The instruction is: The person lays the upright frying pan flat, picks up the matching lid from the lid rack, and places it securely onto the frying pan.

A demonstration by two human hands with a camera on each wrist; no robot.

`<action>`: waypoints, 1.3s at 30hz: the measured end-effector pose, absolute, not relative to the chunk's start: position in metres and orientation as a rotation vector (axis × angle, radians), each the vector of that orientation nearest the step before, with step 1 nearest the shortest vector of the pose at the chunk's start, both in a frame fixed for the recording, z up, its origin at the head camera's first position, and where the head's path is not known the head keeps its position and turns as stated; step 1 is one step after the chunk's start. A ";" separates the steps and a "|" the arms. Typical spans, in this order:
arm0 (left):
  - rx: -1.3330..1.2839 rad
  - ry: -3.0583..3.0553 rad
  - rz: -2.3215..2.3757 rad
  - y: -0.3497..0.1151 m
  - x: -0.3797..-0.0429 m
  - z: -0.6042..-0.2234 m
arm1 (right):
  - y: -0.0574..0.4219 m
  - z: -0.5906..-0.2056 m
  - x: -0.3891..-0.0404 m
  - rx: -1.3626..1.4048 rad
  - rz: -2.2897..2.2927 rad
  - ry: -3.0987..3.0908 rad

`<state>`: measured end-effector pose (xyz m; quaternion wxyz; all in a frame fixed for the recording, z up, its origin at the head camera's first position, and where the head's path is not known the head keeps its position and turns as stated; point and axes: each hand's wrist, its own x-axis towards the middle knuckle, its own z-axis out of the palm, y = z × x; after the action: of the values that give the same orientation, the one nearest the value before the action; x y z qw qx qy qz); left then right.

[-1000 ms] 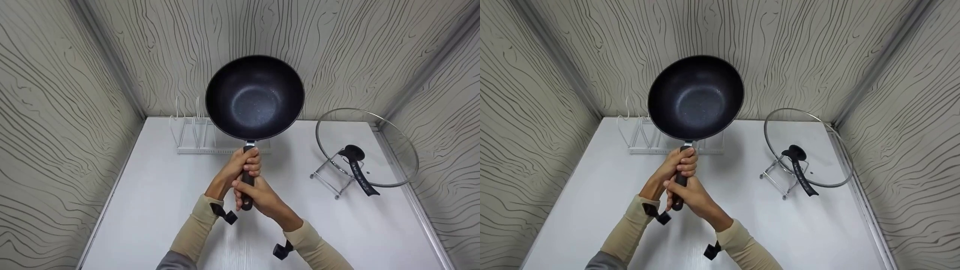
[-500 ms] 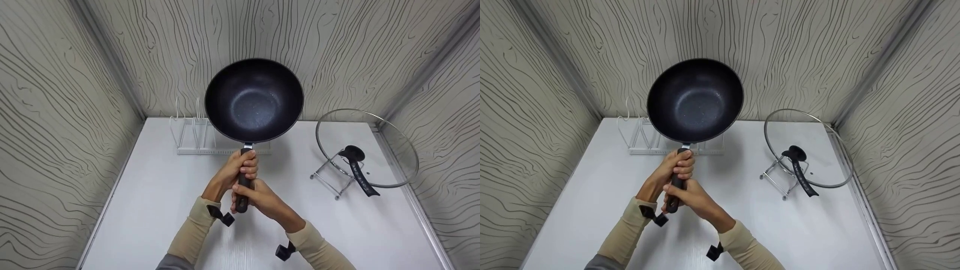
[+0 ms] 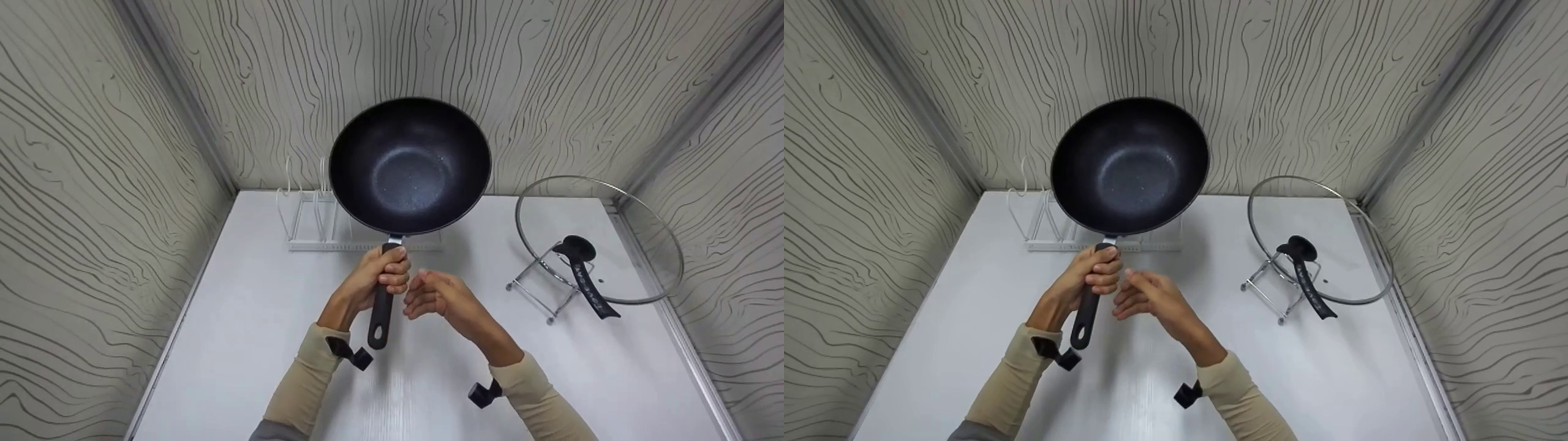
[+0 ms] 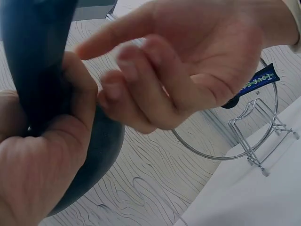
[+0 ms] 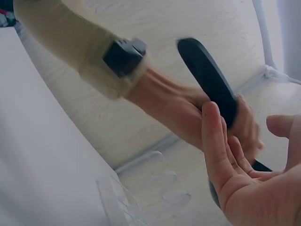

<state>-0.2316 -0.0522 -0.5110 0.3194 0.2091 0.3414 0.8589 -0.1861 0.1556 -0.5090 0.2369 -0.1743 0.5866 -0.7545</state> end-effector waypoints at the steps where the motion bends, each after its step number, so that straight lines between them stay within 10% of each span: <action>1: 0.558 0.902 2.253 -0.054 -0.231 -0.511 | 0.161 -0.508 -0.189 -0.463 -2.089 1.621; 39: 0.582 1.047 2.046 -0.097 -0.204 -0.521 | 0.267 -0.495 -0.277 -0.139 -2.311 1.934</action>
<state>-0.2038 -0.0969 -0.5206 0.3760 0.2274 0.4093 0.7996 -0.2765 0.2669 -0.4947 0.0626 -0.0461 0.6399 -0.7645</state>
